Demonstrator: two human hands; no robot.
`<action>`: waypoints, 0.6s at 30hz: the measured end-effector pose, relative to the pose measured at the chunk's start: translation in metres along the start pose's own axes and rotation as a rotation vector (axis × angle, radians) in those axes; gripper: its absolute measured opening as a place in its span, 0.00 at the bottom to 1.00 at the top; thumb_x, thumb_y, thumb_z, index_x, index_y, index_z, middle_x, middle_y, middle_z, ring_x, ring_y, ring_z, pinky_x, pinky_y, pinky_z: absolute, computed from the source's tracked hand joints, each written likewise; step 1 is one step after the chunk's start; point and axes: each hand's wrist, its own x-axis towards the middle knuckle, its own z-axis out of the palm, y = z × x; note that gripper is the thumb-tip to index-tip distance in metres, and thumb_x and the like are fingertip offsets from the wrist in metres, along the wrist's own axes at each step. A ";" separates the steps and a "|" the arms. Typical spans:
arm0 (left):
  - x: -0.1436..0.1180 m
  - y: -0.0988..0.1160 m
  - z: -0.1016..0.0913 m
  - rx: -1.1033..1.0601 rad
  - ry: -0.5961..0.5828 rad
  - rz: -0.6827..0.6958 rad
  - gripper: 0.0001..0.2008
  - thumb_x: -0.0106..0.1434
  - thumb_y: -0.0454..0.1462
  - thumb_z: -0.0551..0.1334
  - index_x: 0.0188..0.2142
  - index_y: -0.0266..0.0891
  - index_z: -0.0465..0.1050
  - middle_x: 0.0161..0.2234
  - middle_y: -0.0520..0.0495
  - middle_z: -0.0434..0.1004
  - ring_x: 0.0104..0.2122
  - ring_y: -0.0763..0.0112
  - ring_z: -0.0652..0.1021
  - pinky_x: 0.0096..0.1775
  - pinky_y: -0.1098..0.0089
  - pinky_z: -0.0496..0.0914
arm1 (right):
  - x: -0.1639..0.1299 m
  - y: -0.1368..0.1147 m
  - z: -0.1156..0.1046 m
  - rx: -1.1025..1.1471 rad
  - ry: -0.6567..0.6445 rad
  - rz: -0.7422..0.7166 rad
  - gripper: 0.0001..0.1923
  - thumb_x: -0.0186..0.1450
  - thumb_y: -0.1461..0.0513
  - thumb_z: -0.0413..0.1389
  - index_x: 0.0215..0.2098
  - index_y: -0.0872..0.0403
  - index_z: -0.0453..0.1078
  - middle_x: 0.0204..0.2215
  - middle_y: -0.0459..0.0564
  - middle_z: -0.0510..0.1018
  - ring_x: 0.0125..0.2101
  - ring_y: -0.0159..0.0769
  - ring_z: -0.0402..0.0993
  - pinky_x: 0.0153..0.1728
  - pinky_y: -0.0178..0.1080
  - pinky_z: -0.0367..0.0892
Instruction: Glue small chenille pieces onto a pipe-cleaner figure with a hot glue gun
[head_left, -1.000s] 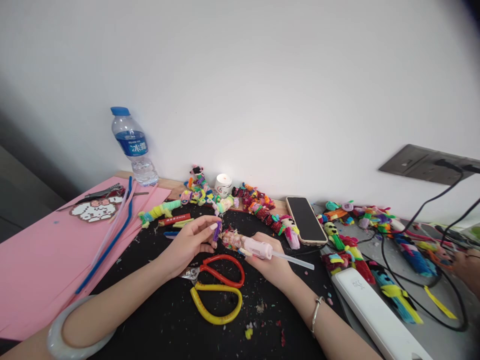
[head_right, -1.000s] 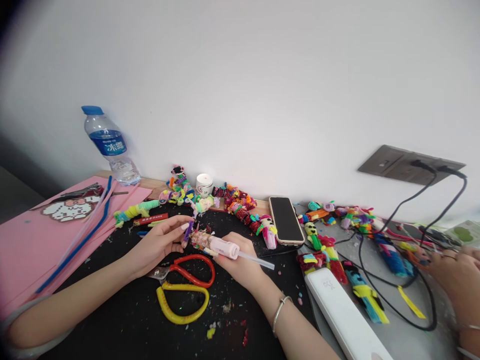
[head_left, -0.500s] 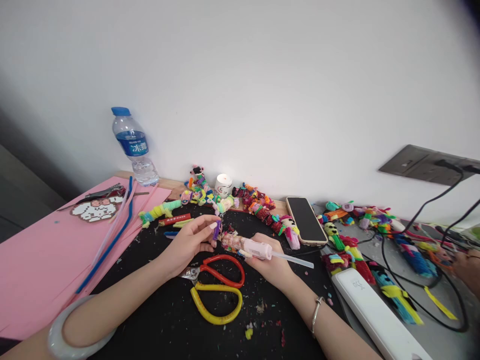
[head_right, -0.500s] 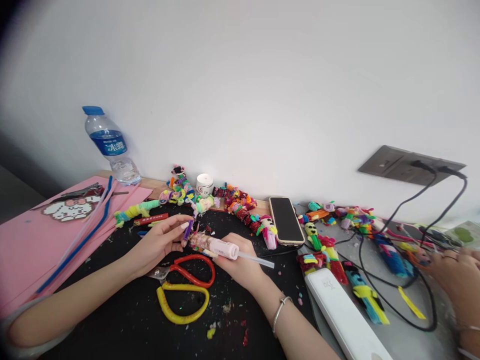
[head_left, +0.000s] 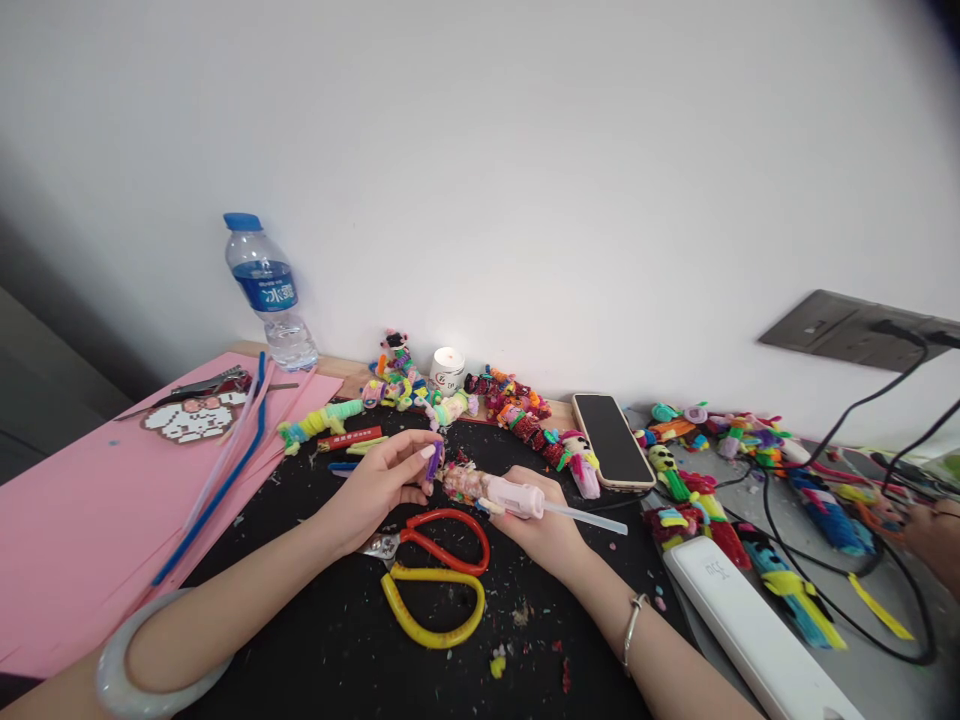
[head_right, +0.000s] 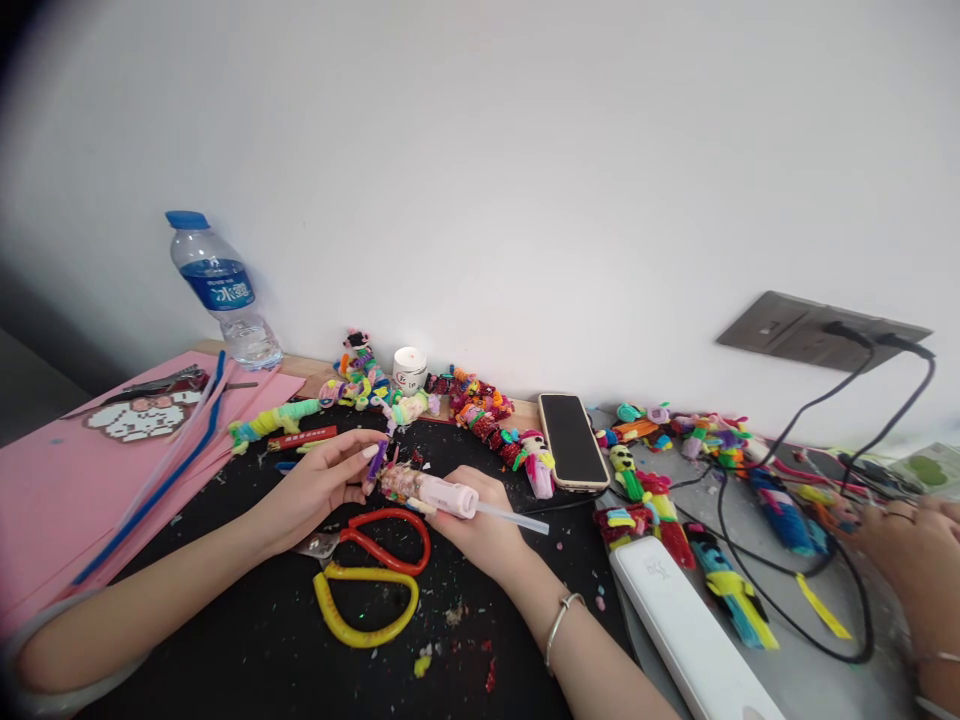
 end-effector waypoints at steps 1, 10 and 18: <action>0.000 0.000 0.000 0.000 -0.003 0.001 0.17 0.58 0.44 0.63 0.45 0.42 0.69 0.25 0.54 0.68 0.25 0.77 0.71 0.28 0.76 0.68 | 0.000 0.000 0.000 0.001 0.002 0.001 0.11 0.57 0.61 0.58 0.22 0.53 0.61 0.19 0.41 0.64 0.20 0.27 0.59 0.21 0.32 0.55; 0.000 0.001 0.001 -0.002 -0.012 -0.007 0.16 0.58 0.45 0.63 0.45 0.42 0.70 0.25 0.55 0.67 0.24 0.77 0.71 0.28 0.76 0.68 | -0.001 -0.001 0.001 0.015 0.009 0.052 0.13 0.56 0.62 0.57 0.19 0.53 0.57 0.18 0.40 0.62 0.19 0.26 0.58 0.21 0.32 0.54; -0.001 0.002 0.001 0.004 -0.027 -0.002 0.16 0.59 0.44 0.62 0.45 0.42 0.70 0.25 0.55 0.67 0.25 0.77 0.71 0.28 0.77 0.67 | 0.000 -0.002 0.000 0.023 0.015 0.064 0.13 0.56 0.62 0.57 0.20 0.53 0.57 0.18 0.40 0.62 0.19 0.27 0.59 0.21 0.31 0.56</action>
